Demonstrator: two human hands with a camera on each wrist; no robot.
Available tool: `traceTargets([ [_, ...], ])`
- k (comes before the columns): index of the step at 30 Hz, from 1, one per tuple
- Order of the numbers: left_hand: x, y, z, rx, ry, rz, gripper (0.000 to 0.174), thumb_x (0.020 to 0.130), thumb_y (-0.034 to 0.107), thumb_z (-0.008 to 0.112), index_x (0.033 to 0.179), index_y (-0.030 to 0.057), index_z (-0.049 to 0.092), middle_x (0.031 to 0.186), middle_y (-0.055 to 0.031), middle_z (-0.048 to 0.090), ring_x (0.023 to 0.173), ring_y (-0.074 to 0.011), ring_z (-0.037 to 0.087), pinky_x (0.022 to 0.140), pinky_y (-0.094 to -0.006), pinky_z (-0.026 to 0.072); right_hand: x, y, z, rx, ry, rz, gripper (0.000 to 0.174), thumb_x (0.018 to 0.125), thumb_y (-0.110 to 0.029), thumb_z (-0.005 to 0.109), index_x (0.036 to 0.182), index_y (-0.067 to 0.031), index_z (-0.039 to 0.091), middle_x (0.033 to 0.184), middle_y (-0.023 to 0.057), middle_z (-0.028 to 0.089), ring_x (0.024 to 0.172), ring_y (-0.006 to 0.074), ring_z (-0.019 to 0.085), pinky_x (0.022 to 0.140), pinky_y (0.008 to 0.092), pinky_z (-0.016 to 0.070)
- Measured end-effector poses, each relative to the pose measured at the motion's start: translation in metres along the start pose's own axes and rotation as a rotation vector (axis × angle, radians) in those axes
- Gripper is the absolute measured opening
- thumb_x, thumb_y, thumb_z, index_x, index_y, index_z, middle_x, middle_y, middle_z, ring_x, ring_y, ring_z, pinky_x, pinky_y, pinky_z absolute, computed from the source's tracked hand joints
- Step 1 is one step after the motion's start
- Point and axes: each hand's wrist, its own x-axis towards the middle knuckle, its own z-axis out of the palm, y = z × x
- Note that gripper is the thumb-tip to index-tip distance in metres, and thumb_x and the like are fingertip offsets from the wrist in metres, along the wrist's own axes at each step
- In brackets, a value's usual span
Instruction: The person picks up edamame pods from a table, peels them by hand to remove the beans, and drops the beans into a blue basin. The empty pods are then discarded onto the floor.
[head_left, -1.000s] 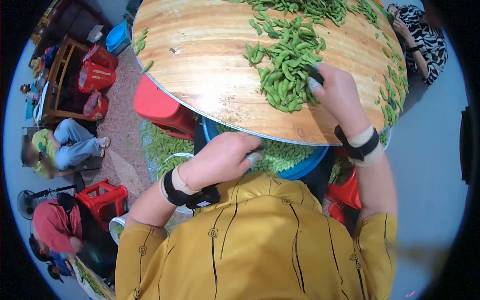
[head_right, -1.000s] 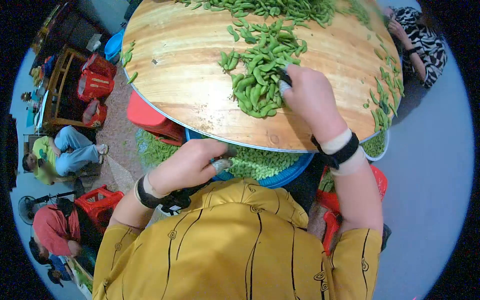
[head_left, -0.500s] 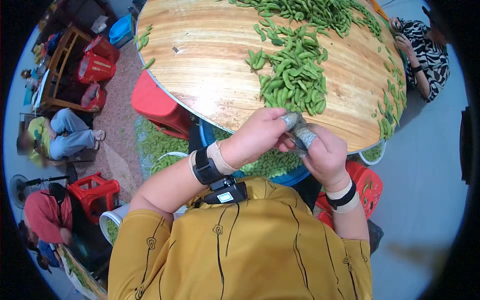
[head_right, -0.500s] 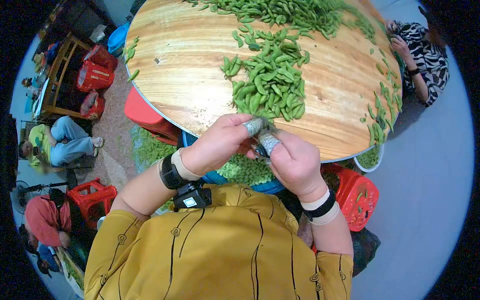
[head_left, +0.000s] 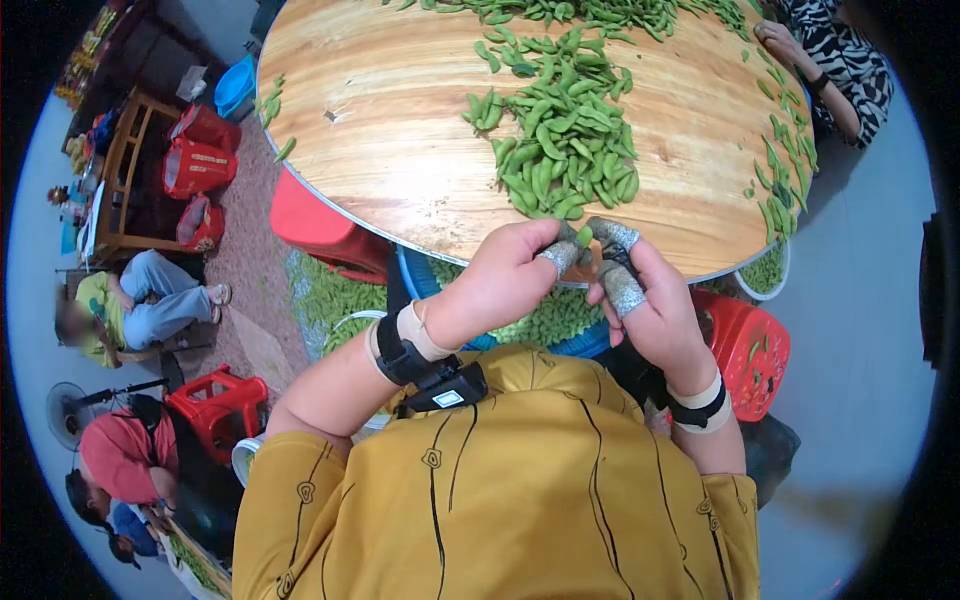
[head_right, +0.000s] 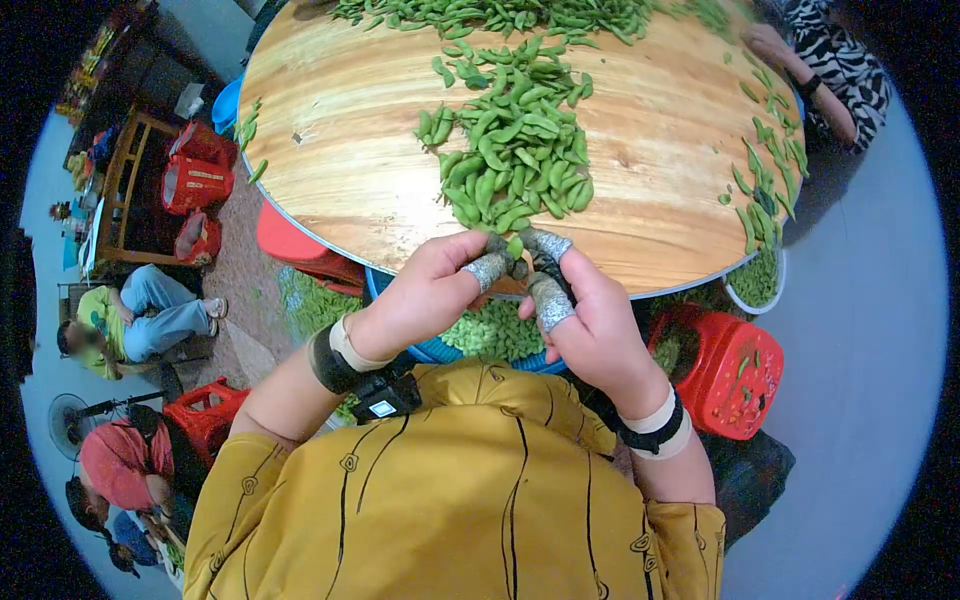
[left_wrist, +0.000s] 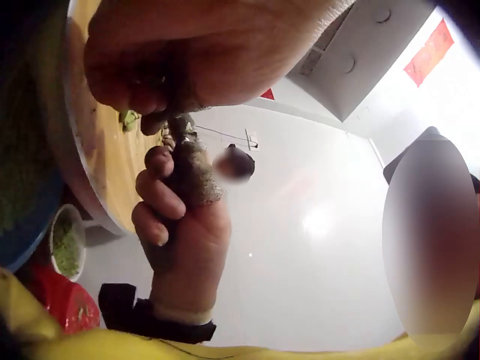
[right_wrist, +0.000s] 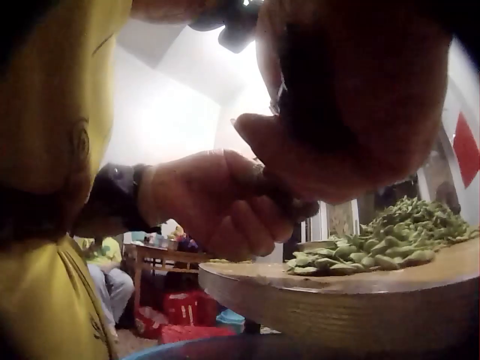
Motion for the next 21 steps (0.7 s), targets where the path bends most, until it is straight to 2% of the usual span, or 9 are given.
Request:
traceTargets([
  [1, 0.001, -0.005, 0.001, 0.003, -0.002, -0.001, 0.019, 0.094, 0.012, 0.047, 0.103, 0.0034, 0.062, 0.088, 0.0014, 0.062, 0.071, -0.0070, 0.052, 0.064, -0.0227, 0.0438, 0.000, 0.001, -0.001, 0.003, 0.002, -0.001, 0.046, 0.085, -0.002, 0.041, 0.131, -0.0053, 0.045, 0.078, 0.0003, 0.059, 0.050, 0.0036, 0.046, 0.045, 0.0188, 0.0409],
  [3, 0.002, -0.011, 0.003, 0.132, 0.025, 0.231, 0.020, 0.089, 0.006, 0.048, 0.104, 0.0007, 0.061, 0.088, -0.0055, 0.064, 0.075, -0.0150, 0.057, 0.071, -0.0283, 0.0468, 0.000, 0.004, -0.003, 0.040, -0.032, 0.029, 0.050, 0.083, -0.001, 0.042, 0.132, -0.0065, 0.044, 0.078, 0.0001, 0.059, 0.050, 0.0032, 0.045, 0.045, 0.0182, 0.0399],
  [4, 0.001, -0.008, 0.003, 0.135, 0.022, 0.230, 0.020, 0.089, 0.006, 0.048, 0.104, 0.0007, 0.061, 0.088, -0.0055, 0.064, 0.075, -0.0150, 0.057, 0.071, -0.0283, 0.0468, -0.001, 0.004, -0.003, 0.044, -0.029, 0.028, 0.050, 0.083, -0.001, 0.042, 0.132, -0.0065, 0.044, 0.078, 0.0001, 0.059, 0.050, 0.0032, 0.045, 0.045, 0.0182, 0.0399],
  [6, -0.002, 0.000, 0.004, 0.356, 0.071, 0.335, 0.025, 0.080, 0.001, 0.049, 0.103, -0.0012, 0.060, 0.086, -0.0140, 0.062, 0.079, -0.0245, 0.059, 0.076, -0.0332, 0.0473, -0.003, 0.003, -0.004, 0.116, -0.047, 0.085, 0.050, 0.083, -0.001, 0.042, 0.133, -0.0070, 0.044, 0.077, -0.0003, 0.059, 0.049, 0.0027, 0.044, 0.045, 0.0177, 0.0388],
  [9, -0.002, -0.004, 0.003, 0.382, 0.090, 0.311, 0.027, 0.075, -0.001, 0.048, 0.099, -0.0009, 0.061, 0.083, -0.0177, 0.060, 0.079, -0.0287, 0.060, 0.074, -0.0348, 0.0469, -0.006, 0.001, -0.005, 0.166, -0.034, 0.071, 0.050, 0.083, 0.000, 0.041, 0.133, -0.0076, 0.045, 0.077, -0.0005, 0.058, 0.049, 0.0026, 0.044, 0.044, 0.0177, 0.0382],
  [16, -0.001, -0.013, 0.003, 0.560, 0.123, 0.488, 0.014, 0.084, 0.006, 0.051, 0.093, 0.0004, 0.060, 0.073, -0.0107, 0.055, 0.068, -0.0237, 0.055, 0.064, -0.0355, 0.0442, -0.006, 0.008, -0.008, 0.202, -0.051, 0.130, 0.044, 0.087, -0.004, 0.045, 0.131, -0.0083, 0.047, 0.075, 0.0001, 0.057, 0.048, 0.0024, 0.042, 0.043, 0.0167, 0.0351],
  [18, -0.005, -0.012, -0.004, -0.571, -0.268, -0.135, 0.015, 0.091, 0.015, 0.053, 0.099, 0.0031, 0.059, 0.069, -0.0041, 0.050, 0.060, -0.0169, 0.046, 0.057, -0.0304, 0.0382, -0.009, 0.004, -0.007, 0.510, -0.127, 0.193, 0.040, 0.091, -0.007, 0.045, 0.130, -0.0090, 0.048, 0.075, 0.0000, 0.057, 0.047, 0.0025, 0.041, 0.042, 0.0168, 0.0329],
  [19, -0.007, -0.014, -0.003, -0.864, -0.415, -0.109, 0.023, 0.094, 0.024, 0.052, 0.104, 0.0041, 0.056, 0.068, -0.0001, 0.046, 0.057, -0.0114, 0.038, 0.055, -0.0258, 0.0324, -0.011, 0.006, -0.006, 0.513, -0.126, 0.192, 0.040, 0.091, -0.007, 0.045, 0.130, -0.0090, 0.048, 0.075, 0.0000, 0.057, 0.047, 0.0025, 0.041, 0.042, 0.0168, 0.0329],
  [21, -0.011, -0.013, -0.004, -0.951, -0.462, -0.133, 0.025, 0.093, 0.026, 0.053, 0.104, 0.0034, 0.055, 0.068, -0.0007, 0.046, 0.056, -0.0110, 0.038, 0.055, -0.0261, 0.0328, -0.016, 0.012, -0.003, 0.722, -0.223, 0.097, 0.037, 0.091, -0.005, 0.048, 0.128, -0.0068, 0.050, 0.078, -0.0010, 0.058, 0.053, 0.0018, 0.045, 0.048, 0.0165, 0.0378],
])
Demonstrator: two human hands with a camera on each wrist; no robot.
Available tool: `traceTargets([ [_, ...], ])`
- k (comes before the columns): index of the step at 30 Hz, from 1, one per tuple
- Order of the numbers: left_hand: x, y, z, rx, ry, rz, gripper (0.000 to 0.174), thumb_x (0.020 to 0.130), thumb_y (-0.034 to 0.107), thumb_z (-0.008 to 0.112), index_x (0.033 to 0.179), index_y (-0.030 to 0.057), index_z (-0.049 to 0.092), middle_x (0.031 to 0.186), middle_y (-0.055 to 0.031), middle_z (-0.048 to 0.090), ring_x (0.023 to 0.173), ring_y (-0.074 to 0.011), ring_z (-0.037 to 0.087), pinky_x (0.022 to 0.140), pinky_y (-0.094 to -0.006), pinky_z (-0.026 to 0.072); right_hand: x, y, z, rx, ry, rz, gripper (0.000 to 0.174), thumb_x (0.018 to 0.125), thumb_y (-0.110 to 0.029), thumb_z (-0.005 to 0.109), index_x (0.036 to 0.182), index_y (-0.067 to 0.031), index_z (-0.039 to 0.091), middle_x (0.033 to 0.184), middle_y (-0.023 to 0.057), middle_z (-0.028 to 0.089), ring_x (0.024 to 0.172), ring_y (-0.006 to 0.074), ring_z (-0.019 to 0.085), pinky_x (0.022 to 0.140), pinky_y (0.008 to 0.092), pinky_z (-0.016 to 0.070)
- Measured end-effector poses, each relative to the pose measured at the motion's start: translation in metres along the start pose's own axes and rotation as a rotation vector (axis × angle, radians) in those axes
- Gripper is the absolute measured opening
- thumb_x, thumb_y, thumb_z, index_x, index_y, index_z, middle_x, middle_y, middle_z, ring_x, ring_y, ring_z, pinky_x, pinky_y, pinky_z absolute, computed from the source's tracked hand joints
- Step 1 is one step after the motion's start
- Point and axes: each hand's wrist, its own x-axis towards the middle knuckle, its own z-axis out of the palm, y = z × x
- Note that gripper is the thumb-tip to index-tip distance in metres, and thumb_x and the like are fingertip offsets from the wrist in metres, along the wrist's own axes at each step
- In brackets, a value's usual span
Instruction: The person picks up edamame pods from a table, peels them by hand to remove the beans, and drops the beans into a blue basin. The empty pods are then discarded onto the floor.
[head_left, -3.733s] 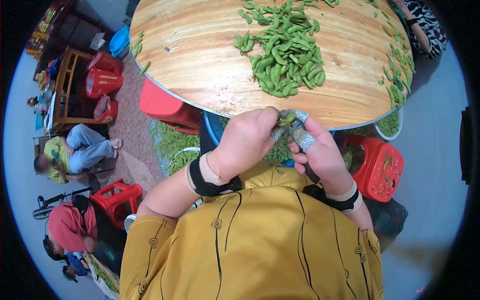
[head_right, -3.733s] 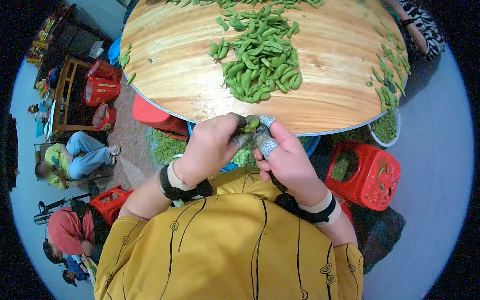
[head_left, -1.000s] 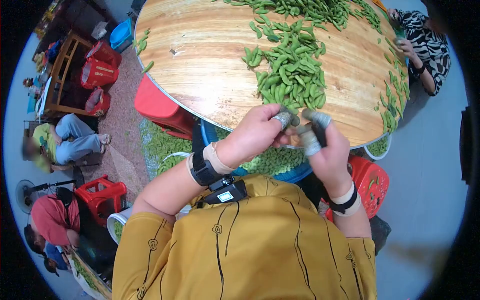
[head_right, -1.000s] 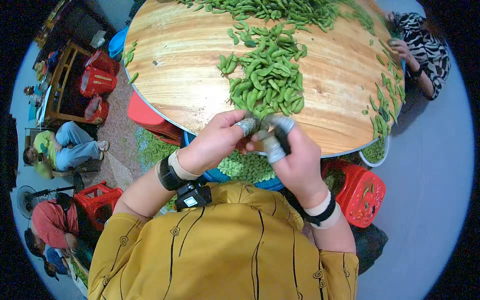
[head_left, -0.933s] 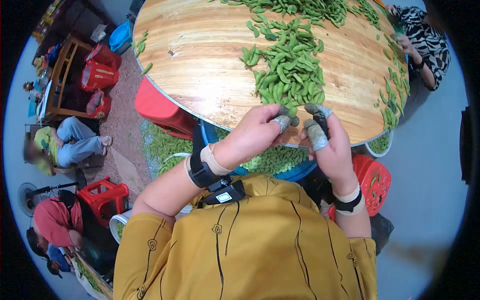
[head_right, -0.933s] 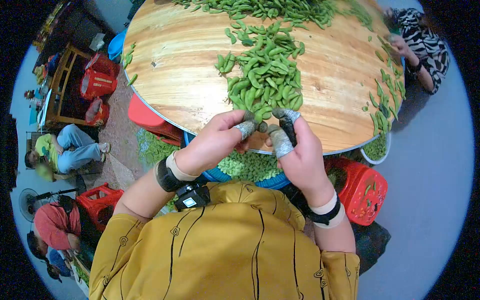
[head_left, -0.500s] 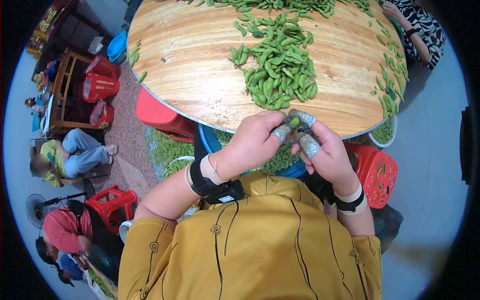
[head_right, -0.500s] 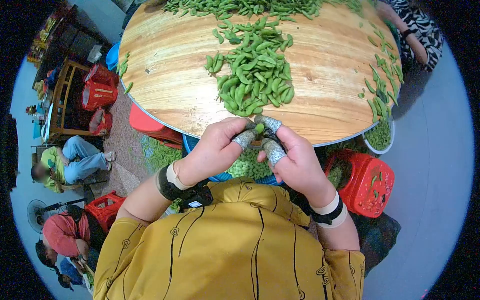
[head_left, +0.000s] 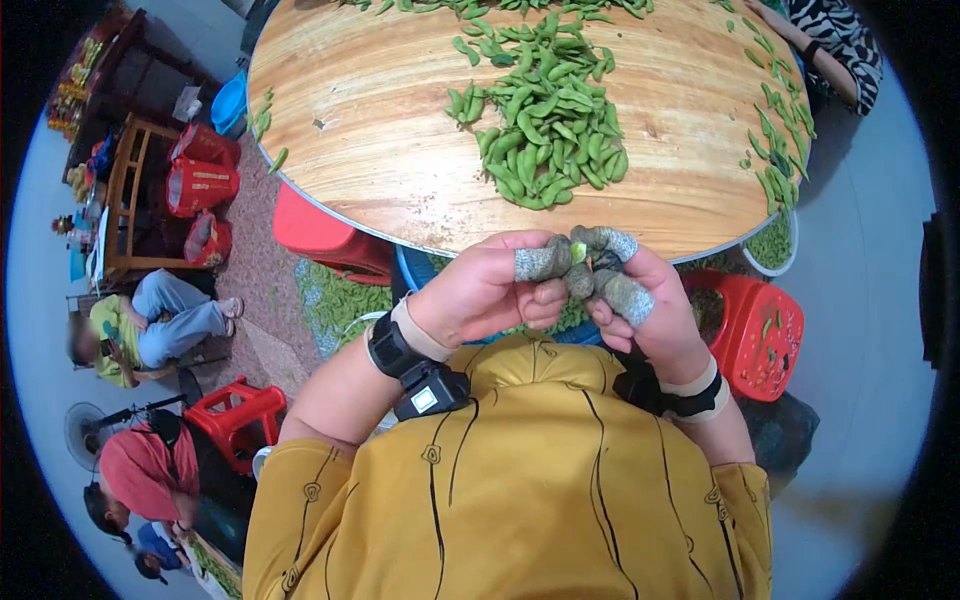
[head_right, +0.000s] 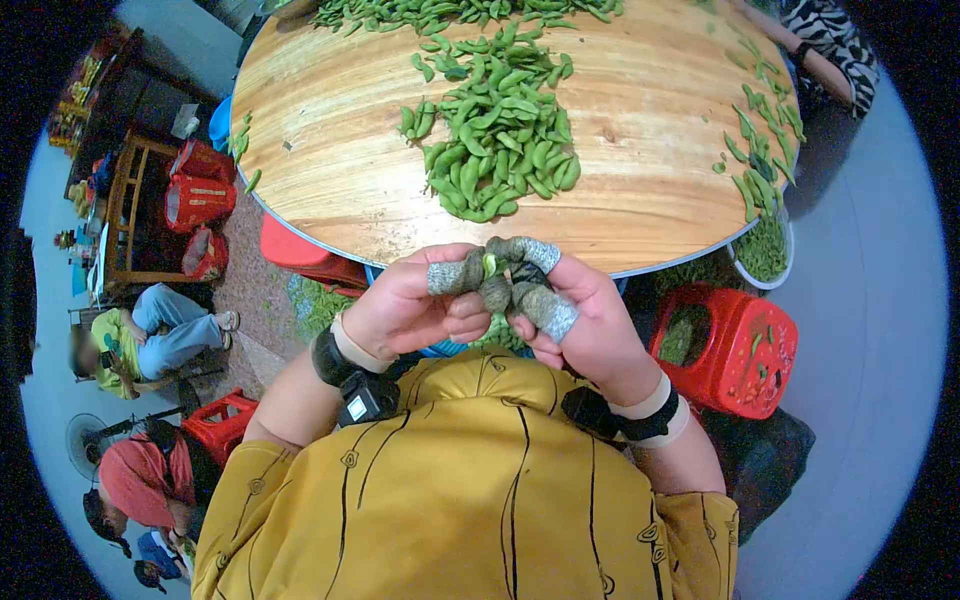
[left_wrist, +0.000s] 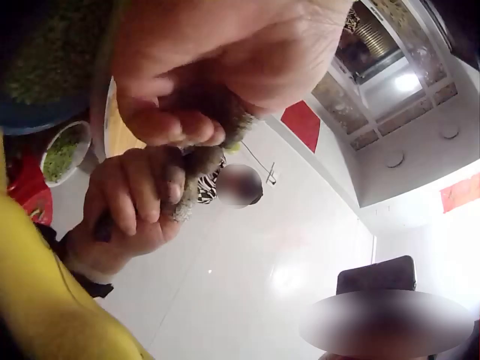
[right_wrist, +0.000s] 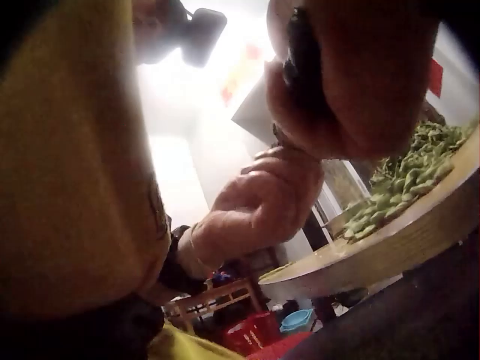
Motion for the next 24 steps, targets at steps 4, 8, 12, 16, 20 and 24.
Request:
traceTargets([
  [4, 0.000, 0.000, -0.004, 0.089, 0.065, -0.060, 0.026, 0.092, 0.027, 0.053, 0.100, 0.0019, 0.055, 0.066, -0.0010, 0.046, 0.055, -0.0104, 0.038, 0.053, -0.0259, 0.0330, 0.003, 0.000, 0.001, -0.469, 0.106, -0.178, 0.032, 0.089, -0.002, 0.053, 0.121, -0.0028, 0.055, 0.083, -0.0019, 0.059, 0.066, 0.0024, 0.052, 0.059, 0.0177, 0.0434],
  [8, -0.003, 0.000, -0.005, 0.311, 0.055, -0.156, 0.021, 0.090, 0.020, 0.054, 0.095, -0.0006, 0.057, 0.063, -0.0011, 0.048, 0.055, -0.0115, 0.043, 0.051, -0.0252, 0.0340, 0.004, -0.006, -0.005, -0.599, 0.051, -0.155, 0.023, 0.085, -0.003, 0.061, 0.107, -0.0001, 0.060, 0.084, -0.0031, 0.060, 0.077, 0.0044, 0.054, 0.069, 0.0206, 0.0457],
  [12, -0.011, -0.007, -0.018, -0.046, -0.036, -0.267, 0.024, 0.089, 0.021, 0.056, 0.097, -0.0012, 0.058, 0.066, -0.0027, 0.053, 0.055, -0.0116, 0.047, 0.052, -0.0244, 0.0372, 0.006, -0.005, -0.010, -0.937, -0.060, -0.238, 0.022, 0.079, -0.012, 0.069, 0.096, -0.0007, 0.060, 0.075, 0.0018, 0.062, 0.069, 0.0111, 0.059, 0.062, 0.0255, 0.0471],
  [16, -0.008, -0.004, -0.015, 0.531, 0.160, -0.260, 0.018, 0.089, 0.017, 0.052, 0.084, 0.0014, 0.060, 0.063, -0.0066, 0.055, 0.053, -0.0180, 0.051, 0.052, -0.0296, 0.0403, 0.013, 0.005, -0.007, -1.505, 0.044, -0.387, 0.022, 0.068, -0.013, 0.068, 0.077, -0.0023, 0.052, 0.069, 0.0167, 0.056, 0.064, 0.0378, 0.056, 0.055, 0.0406, 0.0465],
  [20, -0.034, 0.008, -0.014, 1.550, 0.099, 0.070, 0.021, 0.086, 0.018, 0.056, 0.077, -0.0004, 0.055, 0.064, -0.0167, 0.052, 0.057, -0.0296, 0.052, 0.056, -0.0379, 0.0440, 0.014, 0.020, 0.004, -1.704, 0.081, -0.404, 0.019, 0.067, -0.011, 0.068, 0.076, -0.0036, 0.054, 0.076, 0.0152, 0.056, 0.068, 0.0359, 0.058, 0.060, 0.0432, 0.0479],
  [24, -0.095, -0.003, -0.046, 1.981, 0.235, -0.292, 0.019, 0.074, 0.016, 0.061, 0.088, 0.0040, 0.061, 0.072, -0.0213, 0.060, 0.069, -0.0398, 0.060, 0.062, -0.0459, 0.0491, 0.019, 0.005, 0.005, -1.520, -0.083, -0.414, 0.018, 0.072, -0.016, 0.068, 0.081, -0.0031, 0.059, 0.074, 0.0163, 0.059, 0.071, 0.0364, 0.059, 0.062, 0.0444, 0.0480],
])
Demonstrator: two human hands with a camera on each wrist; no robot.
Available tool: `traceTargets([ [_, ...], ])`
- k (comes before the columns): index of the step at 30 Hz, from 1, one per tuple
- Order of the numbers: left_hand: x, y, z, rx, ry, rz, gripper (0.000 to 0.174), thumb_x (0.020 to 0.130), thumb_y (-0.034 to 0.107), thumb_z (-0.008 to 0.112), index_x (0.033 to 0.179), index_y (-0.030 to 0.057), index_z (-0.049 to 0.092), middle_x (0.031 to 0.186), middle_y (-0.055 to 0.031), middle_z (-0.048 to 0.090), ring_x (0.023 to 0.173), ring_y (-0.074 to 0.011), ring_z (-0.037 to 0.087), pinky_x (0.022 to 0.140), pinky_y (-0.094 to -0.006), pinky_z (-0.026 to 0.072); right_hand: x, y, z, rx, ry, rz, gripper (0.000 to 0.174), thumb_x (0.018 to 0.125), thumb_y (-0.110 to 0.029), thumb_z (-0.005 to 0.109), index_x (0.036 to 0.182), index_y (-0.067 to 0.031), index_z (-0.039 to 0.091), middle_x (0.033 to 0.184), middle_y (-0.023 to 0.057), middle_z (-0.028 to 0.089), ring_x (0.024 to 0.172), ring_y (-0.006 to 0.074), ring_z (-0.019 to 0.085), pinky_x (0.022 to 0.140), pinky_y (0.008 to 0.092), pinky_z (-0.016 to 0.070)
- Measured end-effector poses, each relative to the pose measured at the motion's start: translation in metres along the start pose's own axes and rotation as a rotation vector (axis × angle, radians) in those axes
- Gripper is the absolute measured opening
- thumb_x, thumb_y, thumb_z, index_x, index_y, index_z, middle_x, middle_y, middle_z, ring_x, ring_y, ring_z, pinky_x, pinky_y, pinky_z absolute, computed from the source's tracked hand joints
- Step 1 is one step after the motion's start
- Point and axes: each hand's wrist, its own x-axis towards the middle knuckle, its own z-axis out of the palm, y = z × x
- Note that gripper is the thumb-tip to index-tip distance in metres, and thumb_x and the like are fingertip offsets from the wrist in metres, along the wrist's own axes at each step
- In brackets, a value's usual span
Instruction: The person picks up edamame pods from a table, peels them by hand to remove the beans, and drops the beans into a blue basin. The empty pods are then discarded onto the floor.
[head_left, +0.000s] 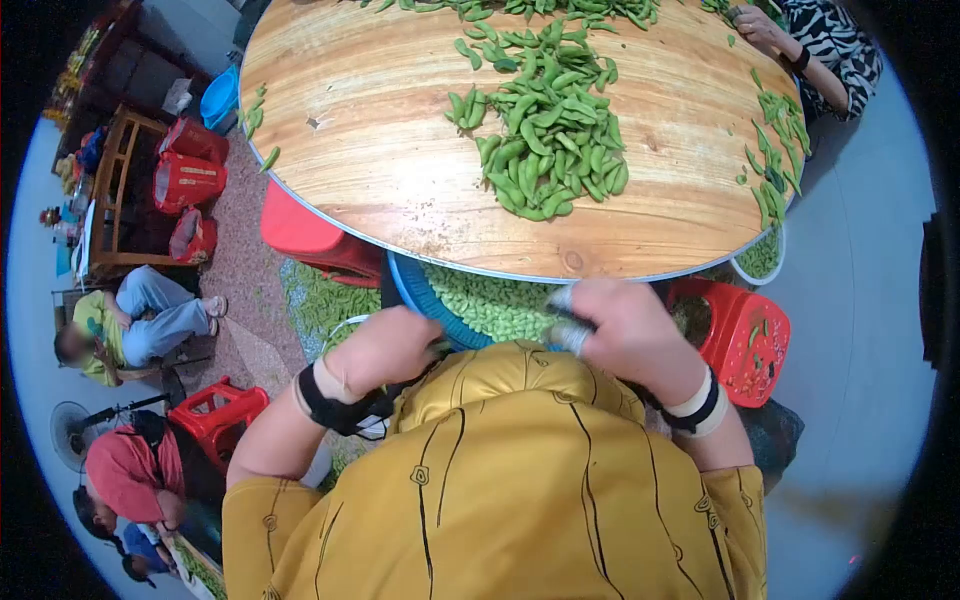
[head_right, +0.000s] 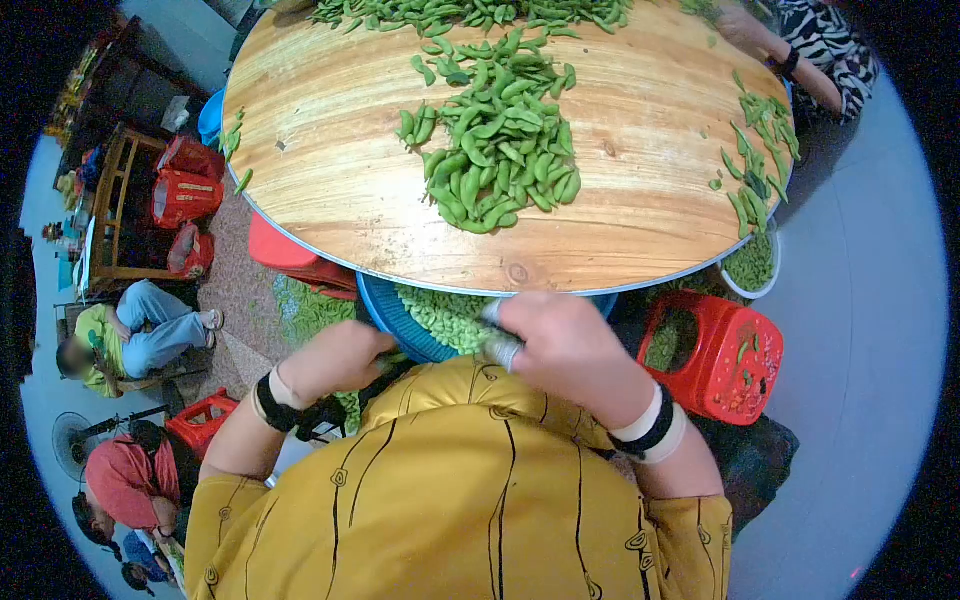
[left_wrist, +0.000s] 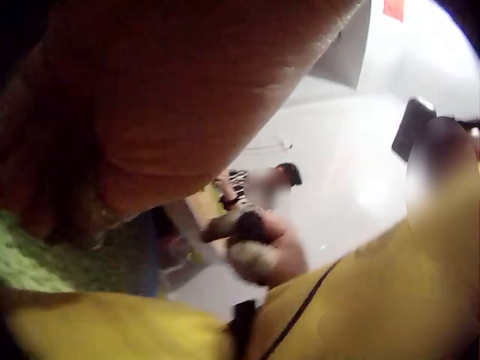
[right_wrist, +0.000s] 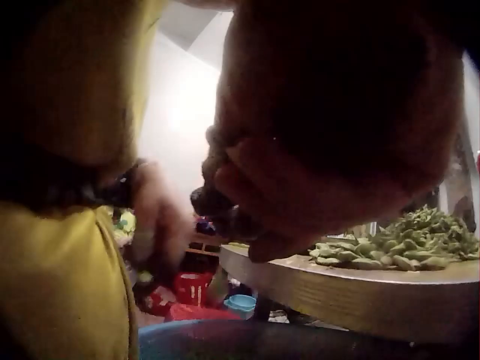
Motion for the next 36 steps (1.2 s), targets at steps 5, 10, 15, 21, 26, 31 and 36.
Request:
traceTargets([
  [5, -0.029, -0.013, 0.004, 0.123, -0.101, -0.164, 0.028, 0.075, 0.017, 0.062, 0.098, 0.0023, 0.058, 0.076, -0.0200, 0.060, 0.074, -0.0388, 0.060, 0.065, -0.0457, 0.0488, 0.044, 0.025, -0.042, -0.217, 0.319, 0.254, 0.022, 0.075, -0.019, 0.067, 0.084, -0.0008, 0.059, 0.074, 0.0215, 0.060, 0.070, 0.0395, 0.059, 0.062, 0.0458, 0.0475],
  [10, -0.001, 0.017, -0.028, -0.146, 0.200, 0.146, 0.022, 0.081, 0.017, 0.060, 0.095, 0.0001, 0.057, 0.087, -0.0185, 0.060, 0.080, -0.0376, 0.059, 0.070, -0.0449, 0.0469, 0.069, 0.056, -0.049, -0.436, 0.287, 0.243, 0.020, 0.075, -0.017, 0.065, 0.081, -0.0001, 0.058, 0.073, 0.0224, 0.060, 0.071, 0.0406, 0.058, 0.062, 0.0452, 0.0473],
  [15, 0.038, 0.043, -0.047, -0.379, 0.365, 0.287, 0.022, 0.082, 0.013, 0.057, 0.100, 0.0001, 0.057, 0.083, -0.0188, 0.060, 0.082, -0.0383, 0.058, 0.071, -0.0442, 0.0467, 0.049, 0.046, -0.053, -0.332, 0.459, 0.278, 0.017, 0.075, -0.014, 0.065, 0.083, 0.0004, 0.059, 0.070, 0.0203, 0.060, 0.066, 0.0350, 0.060, 0.059, 0.0419, 0.0464],
  [21, 0.092, 0.068, -0.060, -0.804, 0.602, 0.280, 0.025, 0.093, 0.015, 0.048, 0.111, 0.0021, 0.059, 0.080, -0.0107, 0.062, 0.062, -0.0204, 0.056, 0.058, -0.0295, 0.0456, 0.017, 0.012, -0.058, 0.606, 0.237, 0.613, 0.018, 0.084, -0.012, 0.063, 0.100, -0.0036, 0.065, 0.070, -0.0042, 0.058, 0.057, 0.0041, 0.049, 0.051, 0.0205, 0.0395],
  [26, 0.093, 0.070, -0.061, -1.616, -0.203, 0.010, 0.027, 0.096, 0.029, 0.050, 0.093, 0.0027, 0.057, 0.072, -0.0039, 0.057, 0.053, -0.0052, 0.047, 0.045, -0.0190, 0.0333, 0.004, 0.015, -0.042, 0.786, 0.207, 0.450, 0.019, 0.089, -0.007, 0.059, 0.106, -0.0010, 0.062, 0.078, -0.0018, 0.062, 0.054, 0.0019, 0.047, 0.047, 0.0173, 0.0374],
  [31, 0.092, 0.069, -0.052, -1.689, -0.043, 0.072, 0.021, 0.095, 0.023, 0.051, 0.097, 0.0030, 0.057, 0.072, -0.0012, 0.055, 0.054, -0.0053, 0.045, 0.047, -0.0188, 0.0337, 0.003, 0.019, -0.022, 0.937, 0.249, 0.483, 0.030, 0.091, -0.008, 0.052, 0.121, -0.0027, 0.052, 0.082, -0.0005, 0.061, 0.053, 0.0027, 0.045, 0.046, 0.0174, 0.0374],
  [36, 0.092, 0.078, -0.045, -1.397, 0.198, 0.019, 0.013, 0.094, 0.014, 0.052, 0.100, 0.0044, 0.057, 0.075, 0.0007, 0.056, 0.058, -0.0058, 0.048, 0.052, -0.0184, 0.0386, -0.001, 0.006, -0.013, 0.947, 0.215, 0.472, 0.038, 0.088, -0.006, 0.044, 0.126, -0.0047, 0.047, 0.080, -0.0009, 0.058, 0.053, 0.0026, 0.044, 0.046, 0.0174, 0.0372],
])
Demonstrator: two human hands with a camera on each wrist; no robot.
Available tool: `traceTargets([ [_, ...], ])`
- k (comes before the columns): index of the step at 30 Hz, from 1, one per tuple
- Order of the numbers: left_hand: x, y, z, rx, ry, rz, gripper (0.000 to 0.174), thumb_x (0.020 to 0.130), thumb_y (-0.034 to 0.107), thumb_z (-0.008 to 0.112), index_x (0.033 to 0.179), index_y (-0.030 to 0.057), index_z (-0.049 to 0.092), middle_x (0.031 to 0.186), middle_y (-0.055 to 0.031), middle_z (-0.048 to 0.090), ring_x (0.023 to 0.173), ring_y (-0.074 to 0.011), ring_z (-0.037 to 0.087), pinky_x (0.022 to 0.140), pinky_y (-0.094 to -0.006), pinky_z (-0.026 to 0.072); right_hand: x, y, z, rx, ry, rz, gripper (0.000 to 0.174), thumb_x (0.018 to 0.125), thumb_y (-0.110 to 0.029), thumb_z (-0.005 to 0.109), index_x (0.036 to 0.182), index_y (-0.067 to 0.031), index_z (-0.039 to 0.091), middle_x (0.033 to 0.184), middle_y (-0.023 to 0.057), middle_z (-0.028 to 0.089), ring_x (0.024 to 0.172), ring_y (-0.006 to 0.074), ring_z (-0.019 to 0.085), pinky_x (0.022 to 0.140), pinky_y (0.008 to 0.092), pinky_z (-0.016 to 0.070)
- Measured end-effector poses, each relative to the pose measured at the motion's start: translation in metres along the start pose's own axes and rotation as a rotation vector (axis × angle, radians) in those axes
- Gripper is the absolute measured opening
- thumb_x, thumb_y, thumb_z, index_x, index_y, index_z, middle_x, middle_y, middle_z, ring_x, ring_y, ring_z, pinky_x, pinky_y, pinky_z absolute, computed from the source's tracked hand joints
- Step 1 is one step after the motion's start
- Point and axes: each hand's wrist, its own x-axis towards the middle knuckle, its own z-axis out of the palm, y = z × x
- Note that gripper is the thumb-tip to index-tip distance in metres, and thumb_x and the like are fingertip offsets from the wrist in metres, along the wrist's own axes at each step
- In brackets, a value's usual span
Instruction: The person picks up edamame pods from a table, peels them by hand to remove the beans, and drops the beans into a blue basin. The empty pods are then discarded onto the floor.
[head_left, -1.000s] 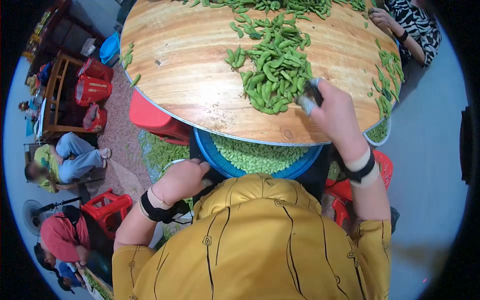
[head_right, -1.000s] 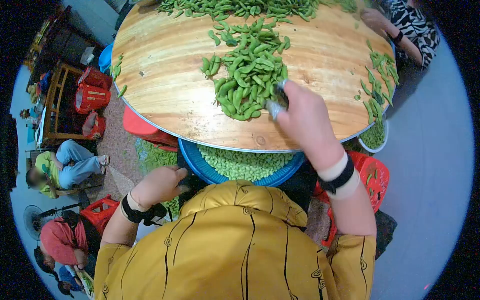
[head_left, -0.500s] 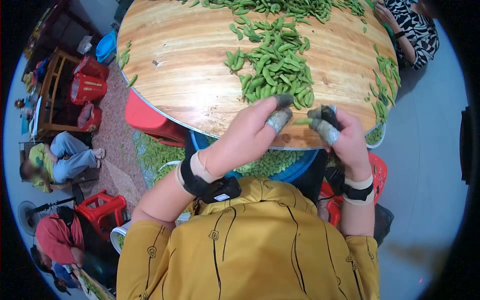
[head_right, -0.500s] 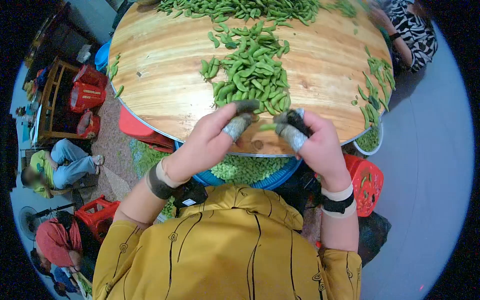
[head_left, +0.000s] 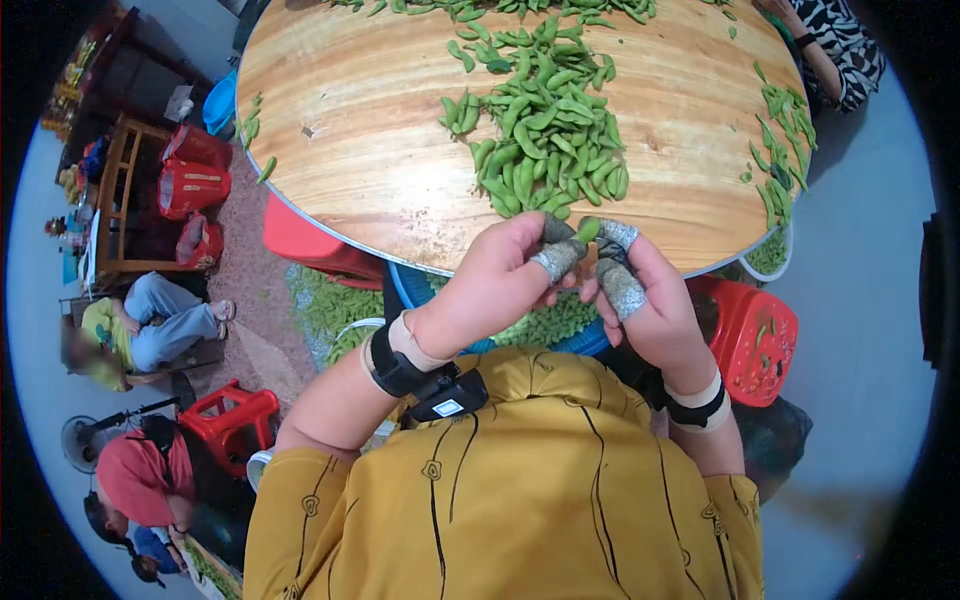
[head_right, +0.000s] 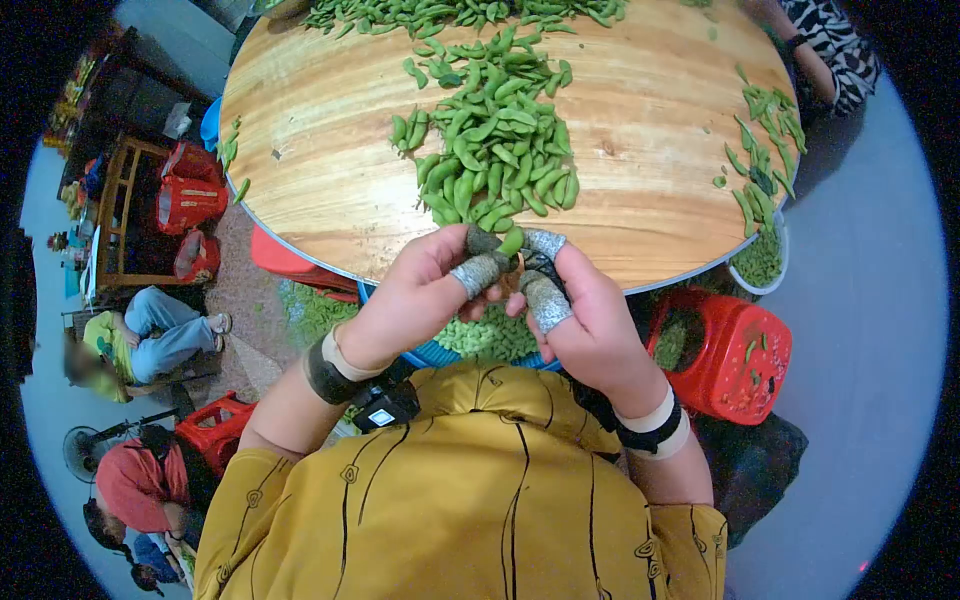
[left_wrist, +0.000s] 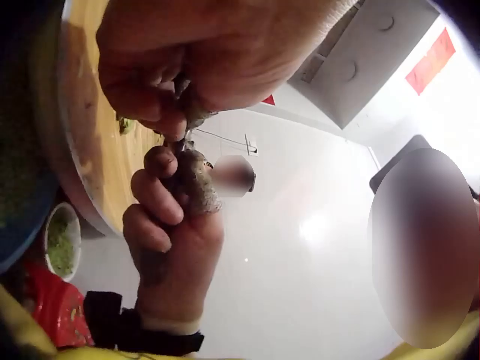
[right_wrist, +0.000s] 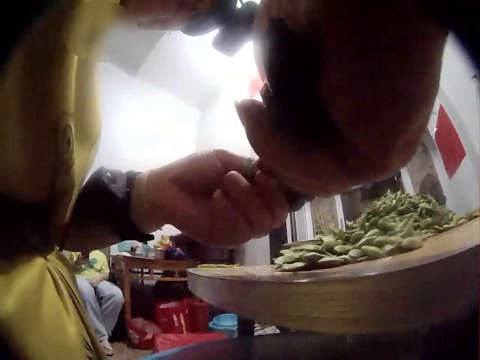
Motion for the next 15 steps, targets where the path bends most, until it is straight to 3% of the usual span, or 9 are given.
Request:
traceTargets([
  [3, 0.000, -0.007, 0.005, 0.138, 0.029, 0.131, 0.012, 0.092, 0.010, 0.052, 0.101, 0.0034, 0.056, 0.076, -0.0003, 0.058, 0.061, -0.0077, 0.053, 0.056, -0.0213, 0.0441, -0.002, 0.000, 0.000, 0.015, -0.006, -0.013, 0.040, 0.088, -0.005, 0.042, 0.127, -0.0052, 0.047, 0.080, -0.0011, 0.057, 0.053, 0.0025, 0.043, 0.046, 0.0175, 0.0367],
  [5, -0.005, -0.003, 0.006, 0.515, 0.055, 0.200, 0.012, 0.088, 0.006, 0.055, 0.100, 0.0020, 0.056, 0.077, -0.0024, 0.060, 0.065, -0.0083, 0.056, 0.057, -0.0236, 0.0466, -0.004, 0.001, 0.000, 0.018, -0.011, 0.005, 0.040, 0.088, -0.004, 0.042, 0.128, -0.0055, 0.047, 0.080, -0.0011, 0.056, 0.053, 0.0026, 0.042, 0.046, 0.0175, 0.0363],
  [6, -0.007, -0.004, 0.005, 0.517, 0.048, 0.194, 0.012, 0.088, 0.006, 0.055, 0.100, 0.0020, 0.056, 0.077, -0.0024, 0.060, 0.065, -0.0083, 0.056, 0.057, -0.0236, 0.0466, -0.005, 0.002, -0.001, 0.078, -0.018, 0.042, 0.040, 0.088, -0.004, 0.042, 0.128, -0.0058, 0.046, 0.079, -0.0008, 0.056, 0.052, 0.0026, 0.042, 0.045, 0.0174, 0.0355],
  [8, -0.007, -0.008, -0.002, 1.025, 0.084, 0.547, 0.012, 0.085, 0.004, 0.056, 0.097, 0.0005, 0.056, 0.077, -0.0050, 0.062, 0.065, -0.0103, 0.059, 0.056, -0.0262, 0.0483, -0.005, 0.003, -0.002, 0.141, -0.020, 0.077, 0.040, 0.089, -0.004, 0.042, 0.128, -0.0062, 0.046, 0.079, -0.0005, 0.056, 0.052, 0.0027, 0.041, 0.045, 0.0173, 0.0347],
  [11, -0.007, -0.017, -0.012, 1.206, 0.032, 0.623, 0.011, 0.088, 0.007, 0.056, 0.097, 0.0009, 0.056, 0.075, -0.0045, 0.063, 0.061, -0.0122, 0.060, 0.053, -0.0267, 0.0480, -0.006, 0.005, -0.002, 0.269, -0.077, 0.153, 0.039, 0.090, -0.004, 0.043, 0.128, -0.0072, 0.047, 0.077, -0.0006, 0.054, 0.051, 0.0028, 0.040, 0.044, 0.0172, 0.0336],
  [12, -0.011, -0.014, -0.014, 1.208, 0.027, 0.617, 0.011, 0.088, 0.007, 0.056, 0.097, 0.0009, 0.056, 0.075, -0.0045, 0.063, 0.061, -0.0122, 0.060, 0.053, -0.0267, 0.0480, -0.007, 0.008, -0.001, 0.305, -0.097, 0.188, 0.038, 0.090, -0.005, 0.043, 0.128, -0.0076, 0.047, 0.076, -0.0007, 0.054, 0.051, 0.0028, 0.040, 0.044, 0.0175, 0.0337],
  [14, -0.022, -0.005, -0.014, 0.335, -0.181, 0.066, 0.015, 0.090, 0.014, 0.058, 0.098, 0.0011, 0.056, 0.074, -0.0038, 0.062, 0.056, -0.0127, 0.059, 0.050, -0.0262, 0.0464, -0.010, 0.010, 0.000, 0.348, -0.117, 0.229, 0.037, 0.091, -0.005, 0.044, 0.128, -0.0080, 0.047, 0.076, -0.0008, 0.053, 0.051, 0.0029, 0.040, 0.043, 0.0177, 0.0338],
  [15, -0.022, -0.006, -0.016, 0.336, -0.180, 0.059, 0.015, 0.090, 0.014, 0.058, 0.098, 0.0011, 0.056, 0.074, -0.0038, 0.062, 0.056, -0.0127, 0.059, 0.050, -0.0262, 0.0464, -0.012, 0.008, 0.000, 0.479, -0.187, 0.267, 0.036, 0.091, -0.006, 0.044, 0.127, -0.0083, 0.048, 0.075, -0.0009, 0.053, 0.051, 0.0028, 0.040, 0.043, 0.0179, 0.0341],
])
